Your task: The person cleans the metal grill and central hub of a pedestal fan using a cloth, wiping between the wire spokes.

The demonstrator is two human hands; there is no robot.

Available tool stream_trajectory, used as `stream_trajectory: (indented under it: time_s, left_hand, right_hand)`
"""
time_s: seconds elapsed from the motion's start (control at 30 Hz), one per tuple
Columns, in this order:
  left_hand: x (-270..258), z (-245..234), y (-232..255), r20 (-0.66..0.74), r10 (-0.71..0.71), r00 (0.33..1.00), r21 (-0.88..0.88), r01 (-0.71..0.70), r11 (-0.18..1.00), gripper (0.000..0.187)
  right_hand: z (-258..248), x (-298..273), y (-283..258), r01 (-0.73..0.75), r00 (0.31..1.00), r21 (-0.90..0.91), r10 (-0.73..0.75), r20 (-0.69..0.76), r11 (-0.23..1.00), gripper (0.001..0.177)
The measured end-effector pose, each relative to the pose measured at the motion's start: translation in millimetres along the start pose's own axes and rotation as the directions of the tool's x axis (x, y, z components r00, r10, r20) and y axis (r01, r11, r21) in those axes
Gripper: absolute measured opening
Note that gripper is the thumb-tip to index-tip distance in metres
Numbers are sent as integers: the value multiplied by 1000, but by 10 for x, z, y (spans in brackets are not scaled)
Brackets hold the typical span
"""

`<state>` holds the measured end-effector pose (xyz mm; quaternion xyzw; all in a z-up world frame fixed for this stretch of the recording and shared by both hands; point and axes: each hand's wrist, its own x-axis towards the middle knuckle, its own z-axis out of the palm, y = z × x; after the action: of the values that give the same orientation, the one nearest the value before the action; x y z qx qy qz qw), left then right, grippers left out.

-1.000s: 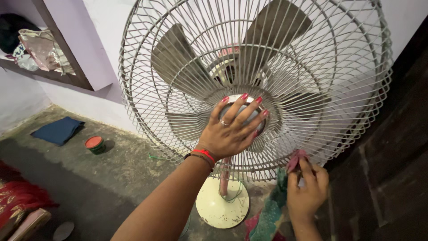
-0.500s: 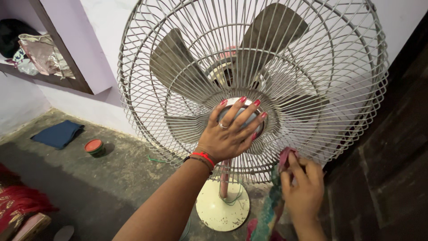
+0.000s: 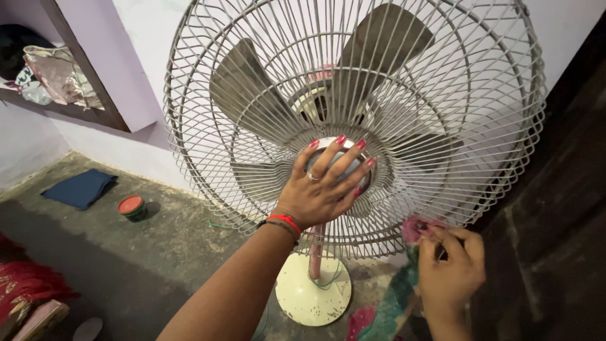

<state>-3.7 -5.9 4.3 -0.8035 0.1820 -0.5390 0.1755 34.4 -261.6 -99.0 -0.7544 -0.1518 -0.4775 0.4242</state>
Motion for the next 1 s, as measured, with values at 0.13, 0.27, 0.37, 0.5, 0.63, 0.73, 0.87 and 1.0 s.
stream_trajectory:
  time_s: [0.13,0.27,0.37,0.5,0.63,0.73,0.87,1.0]
  left_hand:
    - [-14,30,17,5,-4,1000,-19,5,1000,55]
    - [-26,28,15,2,0,1000,-4,0,1000,55]
    - [-13,26,24,-15,-5,1000,-21,5,1000,56]
    - [-9,42,21,-15,-4,1000,-18,3,1000,56]
    - [-11,43,14,-17,-3,1000,-17,3,1000,56]
    - [-23,39,15,-11,-5,1000,-28,5,1000,55]
    - [-16,46,12,-7,2,1000,-16,-2,1000,56]
    - [-30,49,9,-8,-1,1000,-6,1,1000,56]
  right_hand:
    - [29,-53,53,23,999,73,-21,-32,997,20]
    - [147,-281,74,135,988,18,-136,74,991,29]
    - [250,-442,116,116,989,30,-118,85,993,29]
    - [301,-526,141,109,992,68,-113,60,992,30]
    - [318,-516,92,99,994,50,-101,43,994,29]
    - [315,-476,46,58,998,23,-59,30,998,29]
    - [290,-442,67,80,997,-9,-80,2,997,29]
    - [281,-450,150,144,989,-14,-143,40,990,31]
